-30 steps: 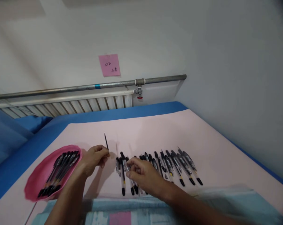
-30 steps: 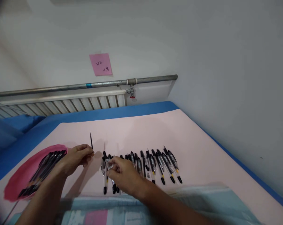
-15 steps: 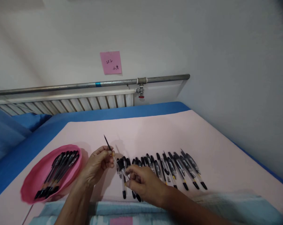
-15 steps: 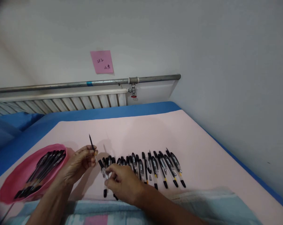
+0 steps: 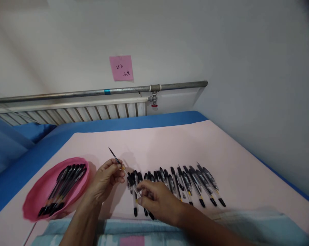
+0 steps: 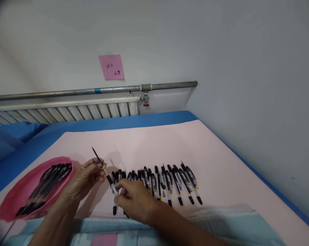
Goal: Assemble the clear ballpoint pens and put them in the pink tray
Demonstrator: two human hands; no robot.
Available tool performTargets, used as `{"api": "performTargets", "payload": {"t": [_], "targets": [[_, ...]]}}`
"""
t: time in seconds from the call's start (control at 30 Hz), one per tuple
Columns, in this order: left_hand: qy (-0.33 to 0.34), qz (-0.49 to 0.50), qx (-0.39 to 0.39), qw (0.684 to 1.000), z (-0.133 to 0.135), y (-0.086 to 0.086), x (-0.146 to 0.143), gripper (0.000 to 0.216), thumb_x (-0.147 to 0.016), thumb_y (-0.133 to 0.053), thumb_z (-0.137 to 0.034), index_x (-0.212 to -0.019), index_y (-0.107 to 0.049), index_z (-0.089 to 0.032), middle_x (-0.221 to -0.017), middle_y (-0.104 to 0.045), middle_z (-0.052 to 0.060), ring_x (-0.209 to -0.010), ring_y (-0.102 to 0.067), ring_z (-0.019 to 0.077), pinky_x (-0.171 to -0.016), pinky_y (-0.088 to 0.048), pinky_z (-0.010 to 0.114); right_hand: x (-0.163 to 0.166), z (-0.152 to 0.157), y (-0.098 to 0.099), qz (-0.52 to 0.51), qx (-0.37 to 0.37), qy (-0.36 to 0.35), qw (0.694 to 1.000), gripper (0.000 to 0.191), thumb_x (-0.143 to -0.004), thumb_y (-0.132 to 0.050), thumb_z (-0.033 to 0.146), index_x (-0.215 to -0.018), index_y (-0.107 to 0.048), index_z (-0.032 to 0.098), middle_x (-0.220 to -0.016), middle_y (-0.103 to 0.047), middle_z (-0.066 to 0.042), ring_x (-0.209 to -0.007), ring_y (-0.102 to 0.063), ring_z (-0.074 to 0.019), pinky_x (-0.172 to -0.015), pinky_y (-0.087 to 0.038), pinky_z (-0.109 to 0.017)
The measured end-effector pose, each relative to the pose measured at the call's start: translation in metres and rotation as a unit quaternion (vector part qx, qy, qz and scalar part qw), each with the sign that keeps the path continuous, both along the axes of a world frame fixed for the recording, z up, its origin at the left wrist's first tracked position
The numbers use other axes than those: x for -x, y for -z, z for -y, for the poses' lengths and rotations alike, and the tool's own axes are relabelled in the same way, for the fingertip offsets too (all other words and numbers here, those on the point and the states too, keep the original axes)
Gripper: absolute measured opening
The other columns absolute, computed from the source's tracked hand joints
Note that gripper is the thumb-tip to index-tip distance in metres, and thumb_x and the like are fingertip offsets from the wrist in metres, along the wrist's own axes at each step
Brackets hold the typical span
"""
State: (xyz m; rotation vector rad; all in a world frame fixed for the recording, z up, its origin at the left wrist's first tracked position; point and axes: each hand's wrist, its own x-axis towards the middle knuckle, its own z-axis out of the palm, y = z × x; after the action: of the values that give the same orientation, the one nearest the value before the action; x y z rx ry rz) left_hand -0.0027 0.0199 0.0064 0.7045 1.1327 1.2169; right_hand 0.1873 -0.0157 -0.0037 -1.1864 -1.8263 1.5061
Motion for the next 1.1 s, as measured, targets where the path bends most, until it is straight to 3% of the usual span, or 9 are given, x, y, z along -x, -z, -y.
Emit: {"api": "performTargets", "payload": {"t": [0.9, 1.1], "targets": [[0.016, -0.005, 0.0, 1.0, 0.0025, 0.0014, 0.0, 0.017, -0.06, -0.068, -0.019, -0.073, -0.057, -0.015, -0.068, -0.063, 0.0, -0.051, -0.058, 0.0094, -0.046, -0.046, 0.021, 0.0004, -0.0017, 0.0033, -0.005, -0.014, -0.003, 1.0, 0.02, -0.072, -0.053, 0.018, -0.09, -0.06, 0.017, -0.063, -0.048, 0.003, -0.055, -0.042, -0.008, -0.049, -0.032, -0.018], [0.129, -0.032, -0.003, 0.991, 0.0095, 0.0017, -0.0045, 0.015, -0.063, -0.066, -0.019, -0.077, -0.063, -0.013, -0.073, -0.061, 0.003, -0.055, -0.054, 0.0086, -0.046, -0.043, 0.02, 0.0005, -0.0034, 0.0068, 0.001, -0.038, -0.004, 0.999, 0.017, -0.074, -0.05, 0.016, -0.088, -0.059, 0.017, -0.06, -0.046, 0.004, -0.053, -0.039, -0.0077, -0.048, -0.029, -0.018]]}}
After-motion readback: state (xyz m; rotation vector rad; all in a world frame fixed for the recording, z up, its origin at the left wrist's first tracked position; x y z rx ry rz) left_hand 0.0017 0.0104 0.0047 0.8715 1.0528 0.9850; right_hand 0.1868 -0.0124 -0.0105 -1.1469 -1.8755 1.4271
